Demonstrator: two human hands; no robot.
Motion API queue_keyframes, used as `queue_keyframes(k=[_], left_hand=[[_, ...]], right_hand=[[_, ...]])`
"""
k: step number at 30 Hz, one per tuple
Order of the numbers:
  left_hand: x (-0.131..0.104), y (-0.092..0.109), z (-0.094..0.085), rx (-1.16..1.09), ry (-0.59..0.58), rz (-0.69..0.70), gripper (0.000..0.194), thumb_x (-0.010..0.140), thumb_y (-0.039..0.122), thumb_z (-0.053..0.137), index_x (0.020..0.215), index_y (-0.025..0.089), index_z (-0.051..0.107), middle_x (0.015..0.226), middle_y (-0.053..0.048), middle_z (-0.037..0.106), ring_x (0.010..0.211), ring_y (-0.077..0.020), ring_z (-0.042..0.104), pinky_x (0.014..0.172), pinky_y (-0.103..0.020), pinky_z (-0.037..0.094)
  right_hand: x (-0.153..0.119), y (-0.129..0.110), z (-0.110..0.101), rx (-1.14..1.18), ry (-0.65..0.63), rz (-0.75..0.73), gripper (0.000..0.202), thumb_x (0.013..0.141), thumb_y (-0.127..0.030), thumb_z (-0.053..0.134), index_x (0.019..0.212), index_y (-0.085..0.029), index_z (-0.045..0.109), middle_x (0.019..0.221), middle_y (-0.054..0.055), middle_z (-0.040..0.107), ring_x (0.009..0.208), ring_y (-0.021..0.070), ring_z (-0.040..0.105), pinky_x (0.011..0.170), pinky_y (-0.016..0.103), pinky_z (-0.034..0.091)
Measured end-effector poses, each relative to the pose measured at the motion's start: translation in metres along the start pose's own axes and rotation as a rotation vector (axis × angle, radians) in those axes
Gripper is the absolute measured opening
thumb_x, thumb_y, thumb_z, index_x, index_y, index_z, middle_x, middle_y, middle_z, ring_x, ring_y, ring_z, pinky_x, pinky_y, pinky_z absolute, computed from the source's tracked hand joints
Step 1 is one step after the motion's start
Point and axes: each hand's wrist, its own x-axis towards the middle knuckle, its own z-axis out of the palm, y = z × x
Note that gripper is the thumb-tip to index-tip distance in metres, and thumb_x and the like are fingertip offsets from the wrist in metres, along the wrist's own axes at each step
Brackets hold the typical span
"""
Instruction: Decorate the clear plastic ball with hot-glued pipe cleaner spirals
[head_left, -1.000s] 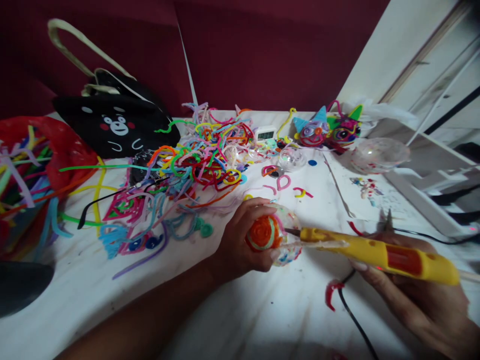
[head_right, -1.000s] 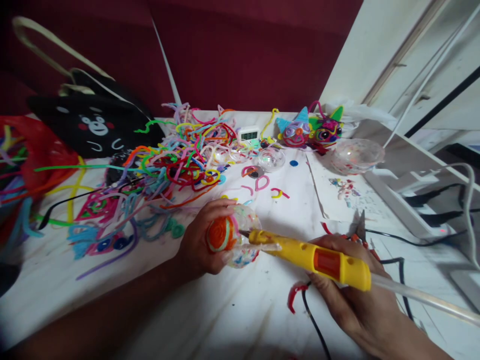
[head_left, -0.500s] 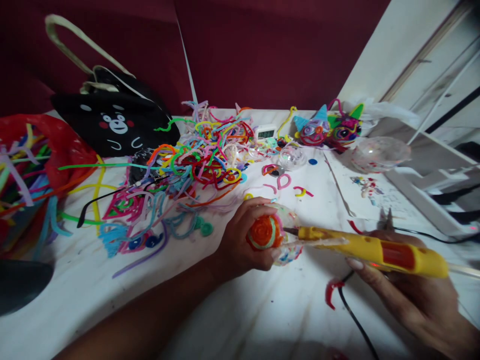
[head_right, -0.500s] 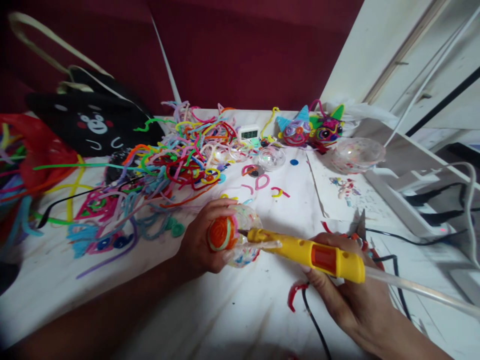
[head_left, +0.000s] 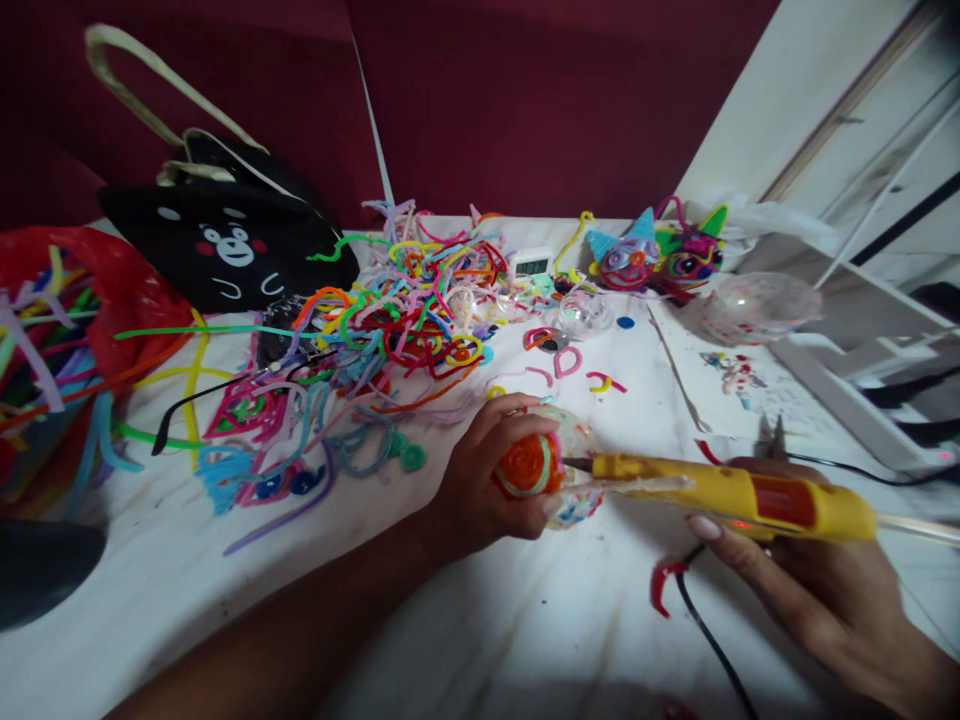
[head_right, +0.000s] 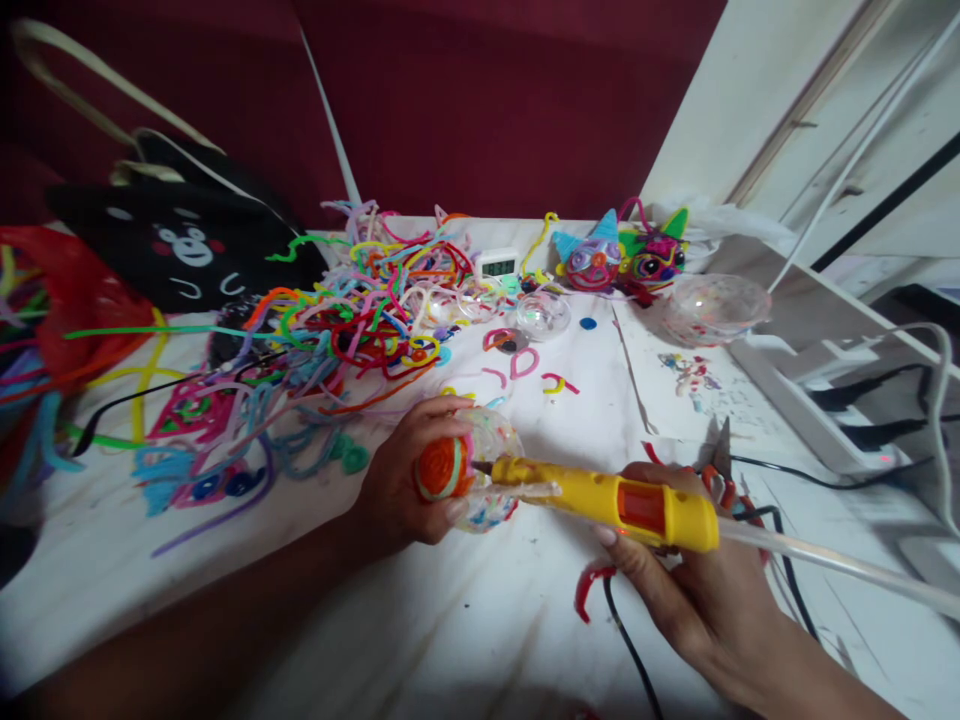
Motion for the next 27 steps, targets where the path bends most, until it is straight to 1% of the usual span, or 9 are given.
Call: queue_keyframes(k=[3, 6, 13, 18, 20, 22, 25, 27], left_hand=[[-0.001, 0.000, -0.002, 0.016, -0.021, -0.003, 0.054, 0.066, 0.030, 0.067, 0.119, 0.027, 0.057, 0.126, -0.009, 0.053, 0.118, -0.0307, 0.055, 0.101, -0.047, 0.046], [-0.001, 0.000, -0.002, 0.027, -0.025, -0.010, 0.053, 0.066, 0.030, 0.067, 0.118, 0.027, 0.057, 0.126, -0.009, 0.053, 0.118, -0.0304, 0.055, 0.102, -0.047, 0.045], [0.000, 0.000, -0.002, 0.009, -0.016, -0.023, 0.051, 0.066, 0.032, 0.067, 0.116, 0.027, 0.058, 0.125, -0.009, 0.054, 0.117, -0.0297, 0.056, 0.101, -0.046, 0.045], [0.001, 0.000, -0.002, 0.003, -0.007, -0.019, 0.049, 0.067, 0.033, 0.067, 0.115, 0.026, 0.058, 0.125, -0.009, 0.054, 0.117, -0.0288, 0.055, 0.101, -0.045, 0.045], [0.001, 0.000, -0.002, 0.018, -0.007, -0.003, 0.050, 0.067, 0.033, 0.066, 0.116, 0.026, 0.058, 0.125, -0.009, 0.054, 0.117, -0.0288, 0.055, 0.101, -0.045, 0.045], [0.001, 0.000, -0.002, 0.032, -0.008, 0.008, 0.050, 0.067, 0.032, 0.065, 0.116, 0.026, 0.057, 0.125, -0.009, 0.054, 0.117, -0.0290, 0.055, 0.100, -0.045, 0.046], [0.001, 0.000, -0.002, 0.038, -0.006, 0.018, 0.049, 0.067, 0.031, 0.065, 0.116, 0.025, 0.057, 0.125, -0.009, 0.054, 0.116, -0.0288, 0.056, 0.100, -0.046, 0.046], [0.002, 0.000, -0.002, 0.039, -0.005, 0.031, 0.049, 0.068, 0.031, 0.065, 0.115, 0.025, 0.057, 0.124, -0.009, 0.054, 0.115, -0.0286, 0.056, 0.099, -0.046, 0.047]], right_hand=[[0.005, -0.003, -0.002, 0.020, -0.024, 0.022, 0.016, 0.086, -0.035, 0.063, 0.099, -0.027, 0.062, 0.089, 0.002, 0.068, 0.069, 0.0200, 0.068, 0.061, 0.034, 0.059], [0.008, -0.005, -0.003, 0.074, -0.057, 0.045, 0.016, 0.087, -0.035, 0.063, 0.101, -0.027, 0.062, 0.087, 0.001, 0.071, 0.067, 0.0194, 0.070, 0.056, 0.030, 0.058], [0.007, -0.006, -0.003, 0.080, -0.074, 0.078, 0.014, 0.087, -0.034, 0.063, 0.100, -0.027, 0.064, 0.085, -0.001, 0.074, 0.066, 0.0192, 0.071, 0.056, 0.029, 0.059], [0.008, -0.009, -0.003, 0.072, -0.045, 0.097, 0.015, 0.087, -0.037, 0.063, 0.097, -0.027, 0.064, 0.080, -0.001, 0.072, 0.063, 0.0182, 0.069, 0.050, 0.027, 0.056], [0.009, -0.011, -0.002, 0.084, -0.046, 0.124, 0.017, 0.087, -0.038, 0.063, 0.100, -0.027, 0.063, 0.083, 0.000, 0.072, 0.065, 0.0182, 0.070, 0.054, 0.027, 0.058], [0.011, -0.015, -0.002, 0.089, -0.055, 0.130, 0.021, 0.087, -0.039, 0.062, 0.105, -0.027, 0.062, 0.092, 0.001, 0.072, 0.074, 0.0193, 0.071, 0.064, 0.029, 0.061], [0.013, -0.018, -0.003, 0.045, -0.043, 0.066, 0.021, 0.089, -0.041, 0.058, 0.105, -0.028, 0.063, 0.110, 0.005, 0.071, 0.095, 0.0227, 0.072, 0.081, 0.033, 0.061], [0.013, -0.018, -0.005, 0.007, -0.045, 0.018, 0.021, 0.089, -0.041, 0.057, 0.105, -0.029, 0.064, 0.116, 0.005, 0.070, 0.103, 0.0238, 0.070, 0.085, 0.033, 0.060]])
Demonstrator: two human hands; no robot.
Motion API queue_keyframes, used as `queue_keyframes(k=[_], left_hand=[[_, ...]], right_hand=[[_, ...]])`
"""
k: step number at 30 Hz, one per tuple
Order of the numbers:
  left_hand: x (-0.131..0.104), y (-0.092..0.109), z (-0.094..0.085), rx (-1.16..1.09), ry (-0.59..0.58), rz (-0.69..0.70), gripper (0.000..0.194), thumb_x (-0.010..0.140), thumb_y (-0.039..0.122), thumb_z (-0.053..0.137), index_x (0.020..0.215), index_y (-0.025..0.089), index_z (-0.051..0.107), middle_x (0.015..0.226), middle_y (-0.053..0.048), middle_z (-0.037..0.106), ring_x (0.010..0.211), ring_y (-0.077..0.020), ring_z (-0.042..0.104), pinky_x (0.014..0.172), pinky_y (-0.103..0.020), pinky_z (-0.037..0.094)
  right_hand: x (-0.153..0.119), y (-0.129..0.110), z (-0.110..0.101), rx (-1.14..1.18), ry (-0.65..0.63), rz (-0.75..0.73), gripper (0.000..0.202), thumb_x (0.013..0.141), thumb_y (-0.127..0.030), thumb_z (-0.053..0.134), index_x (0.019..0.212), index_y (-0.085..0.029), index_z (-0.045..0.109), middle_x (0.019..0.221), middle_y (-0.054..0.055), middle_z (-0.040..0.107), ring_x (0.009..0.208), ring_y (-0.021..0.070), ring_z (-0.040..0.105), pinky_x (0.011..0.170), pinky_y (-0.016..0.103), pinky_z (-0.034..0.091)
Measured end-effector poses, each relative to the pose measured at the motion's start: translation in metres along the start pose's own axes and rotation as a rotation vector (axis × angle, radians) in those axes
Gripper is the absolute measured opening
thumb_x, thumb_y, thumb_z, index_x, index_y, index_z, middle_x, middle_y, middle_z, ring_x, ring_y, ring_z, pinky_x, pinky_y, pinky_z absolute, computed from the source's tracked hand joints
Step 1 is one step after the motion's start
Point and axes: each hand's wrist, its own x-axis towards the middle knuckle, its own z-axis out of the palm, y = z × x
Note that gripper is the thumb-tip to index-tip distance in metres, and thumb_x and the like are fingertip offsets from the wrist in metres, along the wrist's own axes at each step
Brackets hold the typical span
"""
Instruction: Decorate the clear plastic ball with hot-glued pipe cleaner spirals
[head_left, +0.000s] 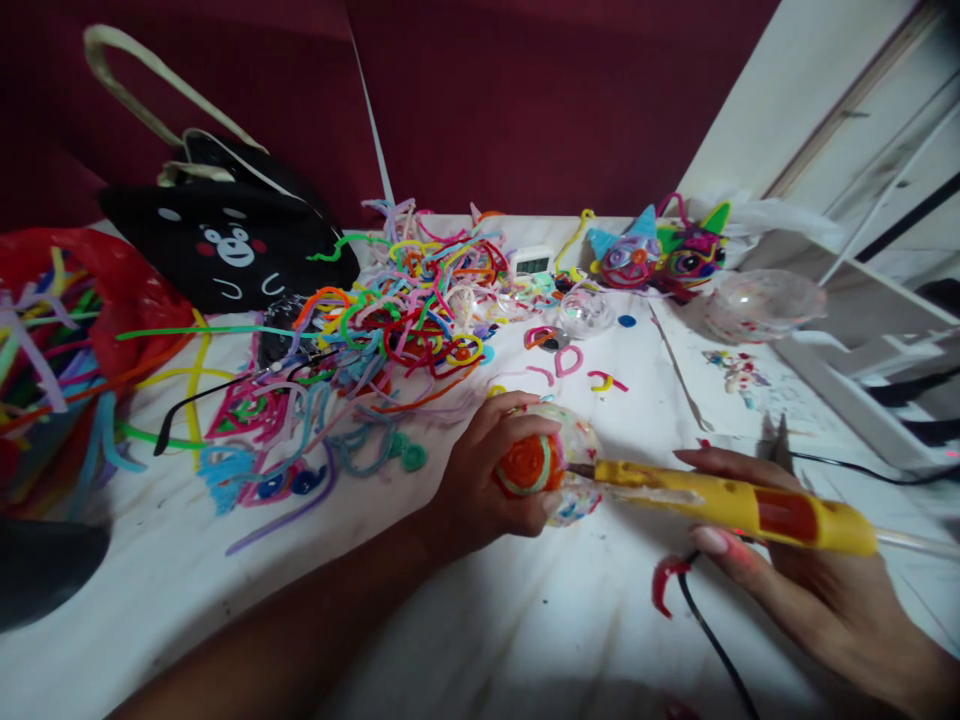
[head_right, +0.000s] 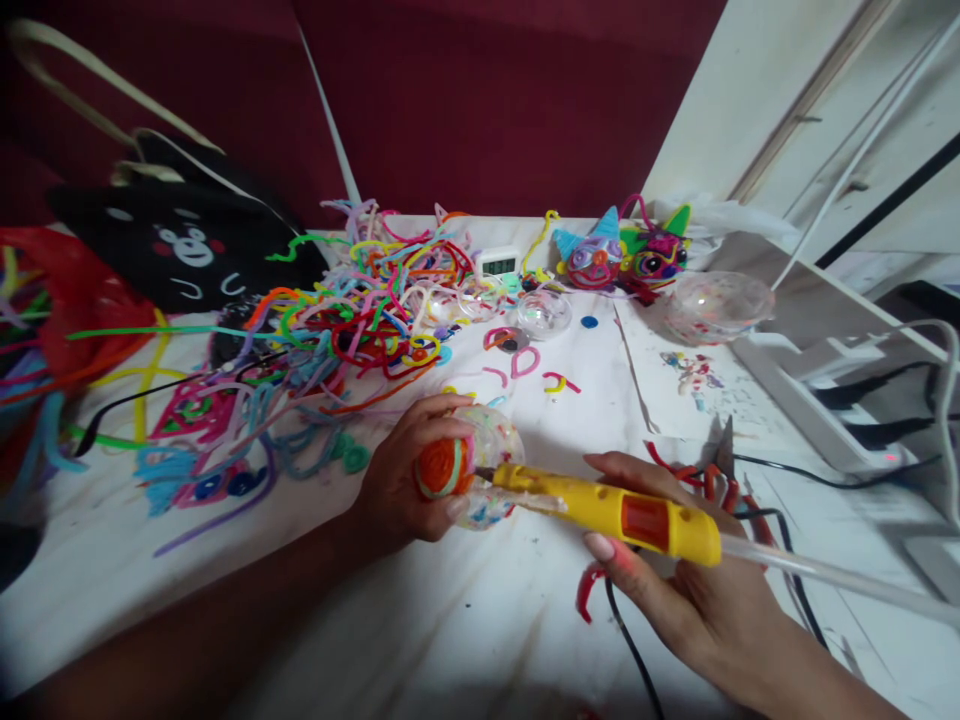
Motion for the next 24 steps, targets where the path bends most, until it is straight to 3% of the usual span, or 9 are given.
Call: queue_keyframes(k=[7, 13, 18, 24], left_hand=[[0.001, 0.000, -0.001, 0.009, -0.007, 0.001, 0.048, 0.068, 0.032, 0.065, 0.115, 0.025, 0.057, 0.123, -0.009, 0.053, 0.114, -0.0284, 0.057, 0.098, -0.046, 0.048], [0.002, 0.000, 0.000, -0.007, -0.007, 0.009, 0.047, 0.068, 0.031, 0.065, 0.115, 0.024, 0.057, 0.123, -0.010, 0.053, 0.115, -0.0284, 0.056, 0.098, -0.046, 0.048], [0.002, 0.001, -0.001, 0.003, -0.017, 0.004, 0.049, 0.067, 0.030, 0.065, 0.115, 0.024, 0.057, 0.123, -0.010, 0.053, 0.114, -0.0279, 0.057, 0.098, -0.045, 0.049], [0.000, 0.001, 0.000, 0.018, -0.012, -0.013, 0.049, 0.066, 0.031, 0.065, 0.115, 0.026, 0.057, 0.124, -0.009, 0.054, 0.115, -0.0290, 0.057, 0.098, -0.047, 0.048]], right_hand=[[-0.011, 0.005, -0.004, -0.005, -0.099, 0.040, 0.032, 0.084, -0.042, 0.066, 0.114, -0.034, 0.063, 0.108, 0.001, 0.075, 0.089, 0.0234, 0.074, 0.073, 0.032, 0.064], [-0.018, 0.011, -0.005, -0.012, -0.113, 0.092, 0.042, 0.080, -0.050, 0.066, 0.119, -0.035, 0.060, 0.101, 0.001, 0.077, 0.080, 0.0257, 0.075, 0.071, 0.041, 0.066], [-0.018, 0.005, -0.004, -0.047, -0.071, 0.080, 0.039, 0.085, -0.053, 0.058, 0.118, -0.034, 0.059, 0.103, 0.004, 0.076, 0.086, 0.0288, 0.075, 0.069, 0.044, 0.066], [-0.007, -0.004, -0.005, -0.048, -0.085, -0.026, 0.030, 0.089, -0.051, 0.053, 0.112, -0.033, 0.058, 0.096, 0.005, 0.075, 0.078, 0.0263, 0.075, 0.058, 0.036, 0.065]])
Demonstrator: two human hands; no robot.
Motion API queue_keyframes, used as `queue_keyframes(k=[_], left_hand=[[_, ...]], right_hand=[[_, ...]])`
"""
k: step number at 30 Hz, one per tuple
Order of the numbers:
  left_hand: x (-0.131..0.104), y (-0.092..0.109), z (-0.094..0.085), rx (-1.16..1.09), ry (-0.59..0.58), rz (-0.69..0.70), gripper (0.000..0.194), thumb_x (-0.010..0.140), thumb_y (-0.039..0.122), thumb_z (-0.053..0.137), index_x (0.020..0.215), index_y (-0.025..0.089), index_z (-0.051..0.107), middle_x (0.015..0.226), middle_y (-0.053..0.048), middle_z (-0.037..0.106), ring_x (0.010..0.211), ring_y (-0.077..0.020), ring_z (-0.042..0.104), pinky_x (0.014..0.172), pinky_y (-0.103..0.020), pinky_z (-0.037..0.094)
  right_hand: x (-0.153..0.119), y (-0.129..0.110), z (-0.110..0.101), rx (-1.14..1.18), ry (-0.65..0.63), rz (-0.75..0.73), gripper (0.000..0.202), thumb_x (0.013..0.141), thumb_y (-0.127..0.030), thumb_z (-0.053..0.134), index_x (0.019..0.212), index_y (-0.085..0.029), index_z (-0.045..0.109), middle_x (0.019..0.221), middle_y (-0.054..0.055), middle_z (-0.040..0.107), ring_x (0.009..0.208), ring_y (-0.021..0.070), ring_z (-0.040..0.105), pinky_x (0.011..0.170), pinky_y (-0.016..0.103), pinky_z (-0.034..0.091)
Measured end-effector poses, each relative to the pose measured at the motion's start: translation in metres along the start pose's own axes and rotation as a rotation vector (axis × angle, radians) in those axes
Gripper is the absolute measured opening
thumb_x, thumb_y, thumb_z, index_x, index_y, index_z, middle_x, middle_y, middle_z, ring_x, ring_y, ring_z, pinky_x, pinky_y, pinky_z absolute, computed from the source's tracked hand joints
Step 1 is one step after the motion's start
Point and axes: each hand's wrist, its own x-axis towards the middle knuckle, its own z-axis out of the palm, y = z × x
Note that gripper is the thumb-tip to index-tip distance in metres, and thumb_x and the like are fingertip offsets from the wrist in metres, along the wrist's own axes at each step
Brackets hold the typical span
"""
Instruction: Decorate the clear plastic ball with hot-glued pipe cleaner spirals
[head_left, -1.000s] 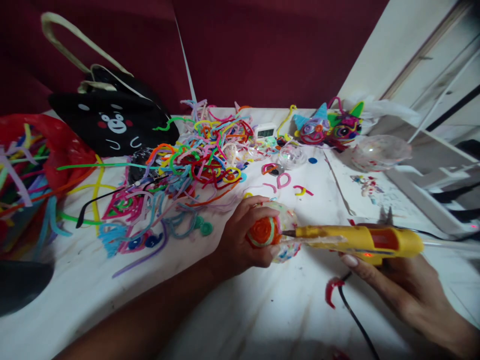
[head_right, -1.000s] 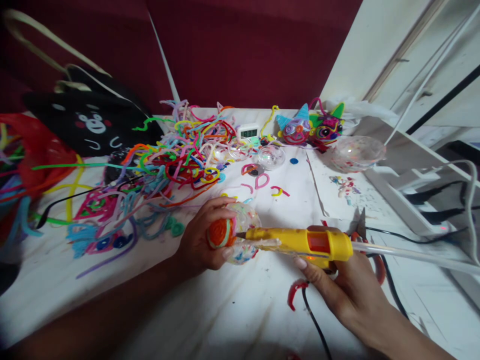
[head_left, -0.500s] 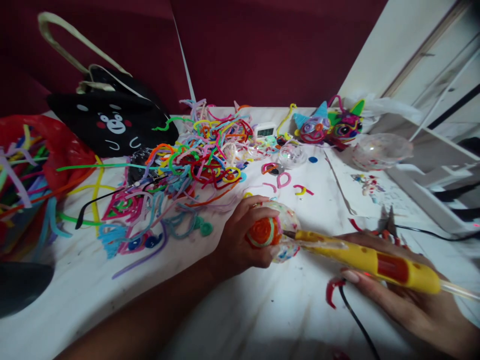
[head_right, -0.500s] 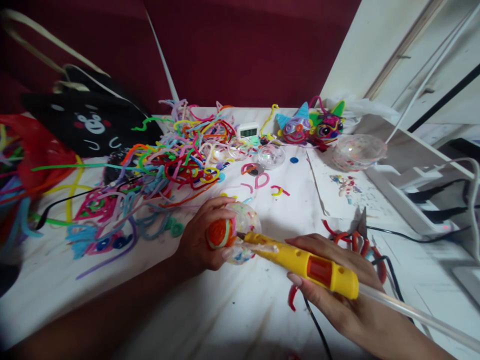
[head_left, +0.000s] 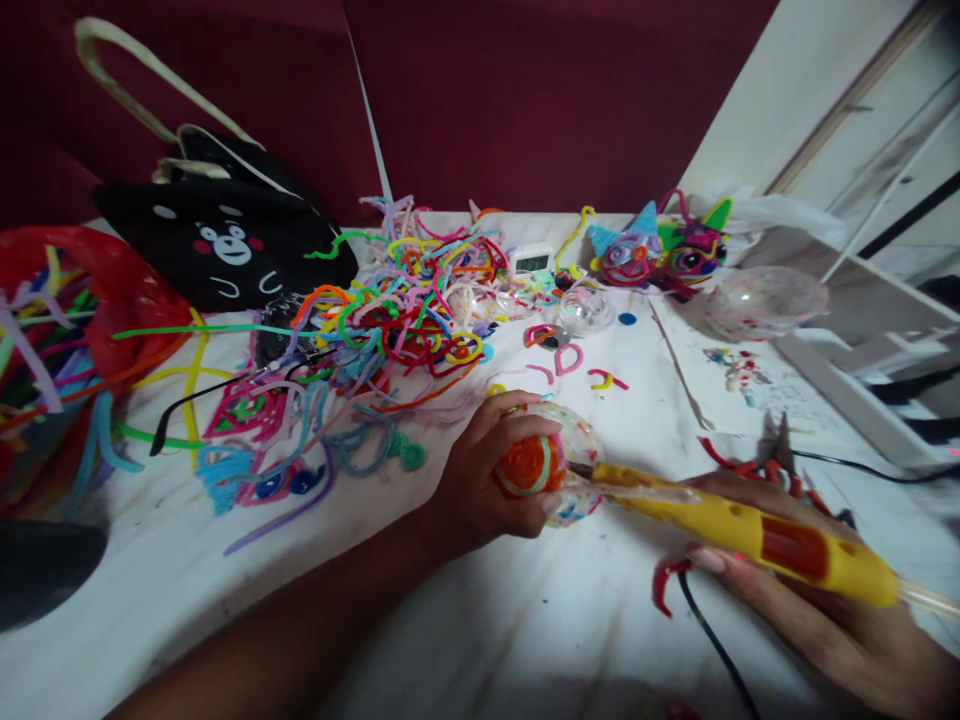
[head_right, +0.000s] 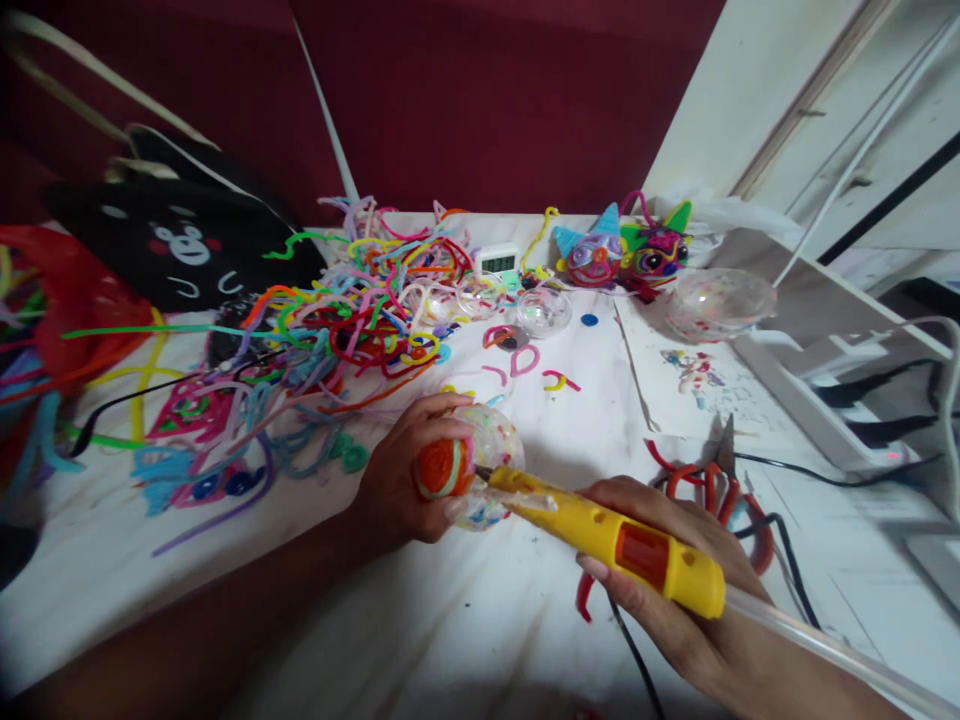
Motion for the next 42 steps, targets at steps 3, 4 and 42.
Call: queue_keyframes(k=[3, 4, 42], left_hand=[[0.000, 0.000, 0.000, 0.002, -0.007, 0.003, 0.050, 0.066, 0.030, 0.065, 0.115, 0.025, 0.057, 0.124, -0.009, 0.053, 0.115, -0.0289, 0.057, 0.098, -0.046, 0.048], [0.000, 0.000, 0.000, 0.001, -0.013, 0.001, 0.050, 0.066, 0.030, 0.065, 0.115, 0.025, 0.057, 0.124, -0.010, 0.053, 0.115, -0.0289, 0.057, 0.098, -0.046, 0.048], [0.000, 0.000, 0.000, -0.011, -0.032, -0.011, 0.051, 0.065, 0.033, 0.067, 0.114, 0.026, 0.057, 0.124, -0.009, 0.054, 0.115, -0.0299, 0.057, 0.099, -0.047, 0.047]], right_hand=[[0.002, -0.002, -0.002, 0.015, -0.007, -0.021, 0.027, 0.091, -0.049, 0.051, 0.112, -0.032, 0.057, 0.094, 0.004, 0.075, 0.075, 0.0246, 0.074, 0.056, 0.034, 0.064], [0.002, -0.002, -0.002, 0.009, -0.003, -0.020, 0.027, 0.091, -0.049, 0.051, 0.111, -0.032, 0.057, 0.094, 0.004, 0.075, 0.075, 0.0247, 0.074, 0.057, 0.034, 0.064], [0.000, -0.003, -0.003, -0.006, 0.044, 0.081, 0.034, 0.086, -0.056, 0.054, 0.108, -0.031, 0.060, 0.092, 0.008, 0.076, 0.079, 0.0298, 0.075, 0.061, 0.044, 0.065]])
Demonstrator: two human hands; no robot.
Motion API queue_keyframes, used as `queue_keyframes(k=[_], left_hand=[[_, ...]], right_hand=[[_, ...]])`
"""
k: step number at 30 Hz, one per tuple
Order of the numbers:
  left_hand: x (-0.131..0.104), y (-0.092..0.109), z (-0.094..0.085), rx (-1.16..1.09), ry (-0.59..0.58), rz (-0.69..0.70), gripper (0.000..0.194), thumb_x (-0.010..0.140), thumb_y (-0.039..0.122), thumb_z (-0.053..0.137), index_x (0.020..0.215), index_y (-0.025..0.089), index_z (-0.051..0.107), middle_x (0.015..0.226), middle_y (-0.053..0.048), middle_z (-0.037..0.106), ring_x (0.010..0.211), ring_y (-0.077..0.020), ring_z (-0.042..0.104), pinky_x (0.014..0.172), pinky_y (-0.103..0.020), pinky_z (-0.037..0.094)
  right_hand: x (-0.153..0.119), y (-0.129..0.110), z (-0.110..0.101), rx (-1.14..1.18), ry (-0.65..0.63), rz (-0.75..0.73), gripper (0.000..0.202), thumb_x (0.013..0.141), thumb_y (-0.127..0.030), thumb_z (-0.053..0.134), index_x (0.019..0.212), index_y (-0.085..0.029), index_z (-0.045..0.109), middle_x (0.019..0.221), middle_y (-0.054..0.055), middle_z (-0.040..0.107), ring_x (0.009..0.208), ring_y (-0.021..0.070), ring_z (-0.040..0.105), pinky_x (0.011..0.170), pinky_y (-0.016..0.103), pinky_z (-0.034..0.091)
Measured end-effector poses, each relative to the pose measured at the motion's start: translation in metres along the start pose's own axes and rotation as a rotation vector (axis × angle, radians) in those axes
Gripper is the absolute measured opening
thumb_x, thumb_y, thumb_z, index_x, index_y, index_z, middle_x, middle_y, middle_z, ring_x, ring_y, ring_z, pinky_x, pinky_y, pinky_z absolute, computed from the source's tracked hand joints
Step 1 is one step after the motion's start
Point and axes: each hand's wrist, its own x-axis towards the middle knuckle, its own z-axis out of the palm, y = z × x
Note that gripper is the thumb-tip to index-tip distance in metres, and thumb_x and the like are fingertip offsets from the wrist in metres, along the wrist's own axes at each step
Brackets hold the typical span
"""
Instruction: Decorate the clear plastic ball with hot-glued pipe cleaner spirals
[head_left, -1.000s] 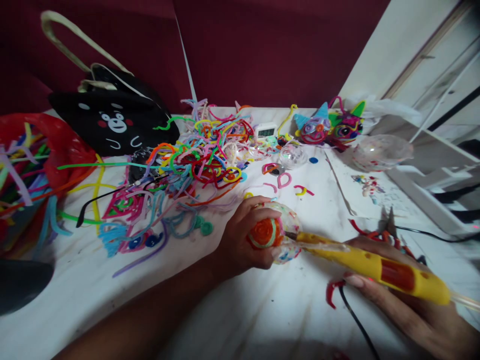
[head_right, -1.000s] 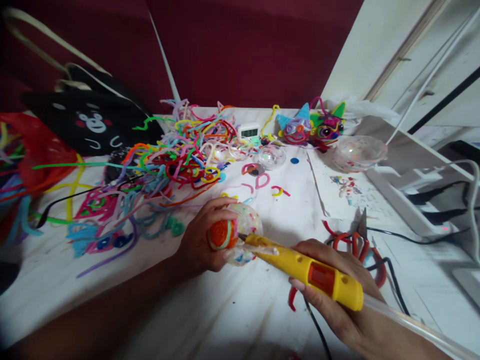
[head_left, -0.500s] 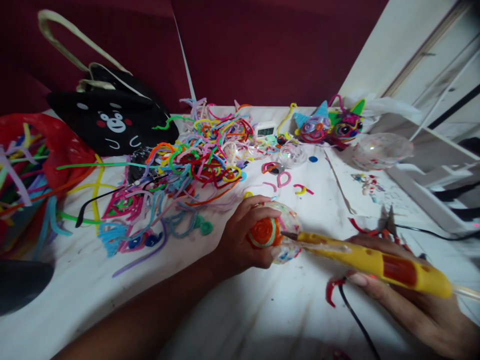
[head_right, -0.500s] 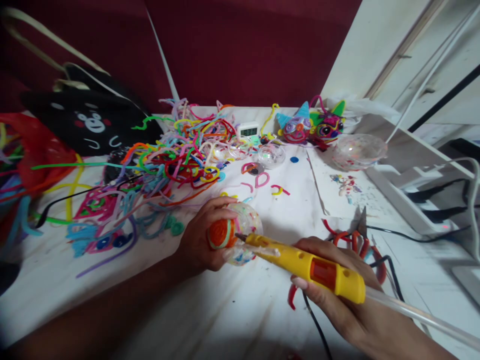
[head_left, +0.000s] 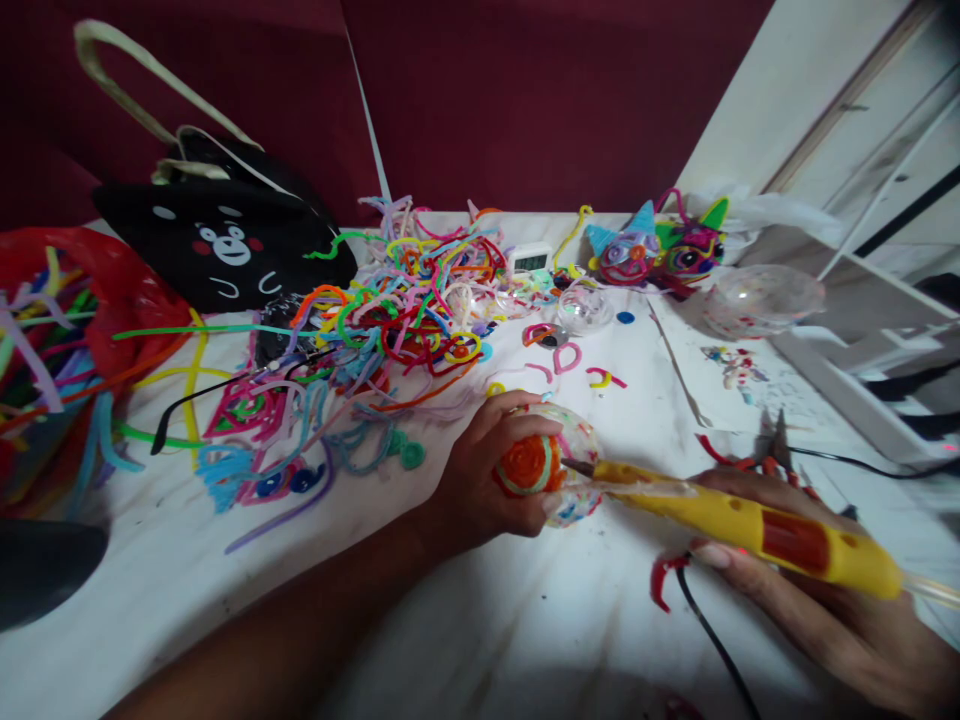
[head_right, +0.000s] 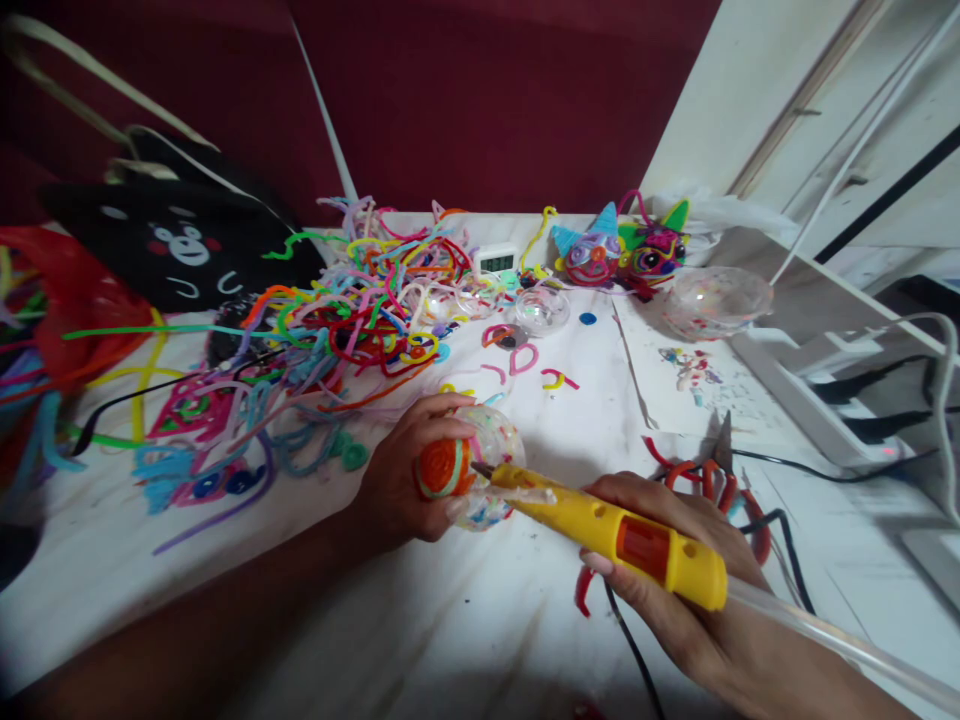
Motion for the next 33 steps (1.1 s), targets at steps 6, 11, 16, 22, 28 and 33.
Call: queue_keyframes(k=[6, 11, 16, 22, 28, 33], left_hand=[[-0.0007, -0.0005, -0.0005, -0.008, -0.008, 0.004, 0.051, 0.066, 0.033, 0.068, 0.116, 0.026, 0.056, 0.125, -0.009, 0.054, 0.117, -0.0305, 0.056, 0.100, -0.047, 0.046], [-0.0012, -0.0001, -0.0004, -0.018, -0.024, 0.005, 0.050, 0.067, 0.034, 0.068, 0.115, 0.026, 0.057, 0.125, -0.010, 0.053, 0.116, -0.0303, 0.056, 0.099, -0.046, 0.047], [-0.0017, -0.0007, 0.0000, -0.010, -0.023, 0.010, 0.050, 0.066, 0.033, 0.068, 0.115, 0.025, 0.057, 0.126, -0.010, 0.053, 0.118, -0.0305, 0.055, 0.100, -0.047, 0.046], [-0.0018, -0.0003, -0.0001, -0.007, -0.015, -0.010, 0.052, 0.065, 0.033, 0.069, 0.115, 0.027, 0.057, 0.127, -0.009, 0.053, 0.117, -0.0307, 0.056, 0.100, -0.047, 0.047], [-0.0014, 0.0003, -0.0005, 0.000, -0.022, 0.004, 0.051, 0.066, 0.034, 0.069, 0.115, 0.026, 0.057, 0.126, -0.010, 0.053, 0.117, -0.0301, 0.057, 0.100, -0.047, 0.047], [-0.0013, 0.0003, -0.0005, -0.003, -0.029, 0.000, 0.050, 0.066, 0.033, 0.068, 0.115, 0.026, 0.057, 0.126, -0.010, 0.053, 0.117, -0.0298, 0.056, 0.100, -0.046, 0.047]], right_hand=[[-0.0022, 0.0034, 0.0008, -0.004, 0.001, 0.003, 0.034, 0.085, -0.056, 0.055, 0.109, -0.032, 0.060, 0.096, 0.008, 0.075, 0.083, 0.0314, 0.074, 0.067, 0.050, 0.065], [0.0001, 0.0016, 0.0009, -0.007, 0.026, -0.026, 0.027, 0.087, -0.053, 0.055, 0.102, -0.033, 0.062, 0.093, 0.006, 0.075, 0.079, 0.0284, 0.074, 0.061, 0.043, 0.065], [-0.0035, 0.0037, -0.0005, -0.061, 0.007, -0.027, 0.027, 0.087, -0.050, 0.057, 0.106, -0.031, 0.062, 0.097, 0.005, 0.075, 0.084, 0.0278, 0.074, 0.067, 0.041, 0.064], [0.0016, 0.0008, -0.0042, -0.047, -0.017, -0.083, 0.028, 0.088, -0.048, 0.057, 0.108, -0.029, 0.060, 0.094, 0.004, 0.075, 0.081, 0.0242, 0.075, 0.063, 0.033, 0.063], [0.0055, -0.0022, -0.0041, -0.058, 0.026, -0.100, 0.027, 0.089, -0.048, 0.054, 0.107, -0.028, 0.058, 0.091, 0.005, 0.075, 0.077, 0.0242, 0.075, 0.061, 0.032, 0.062], [0.0027, 0.0023, -0.0030, -0.050, -0.007, -0.099, 0.030, 0.088, -0.047, 0.058, 0.111, -0.028, 0.058, 0.094, 0.005, 0.075, 0.080, 0.0249, 0.075, 0.062, 0.032, 0.063]])
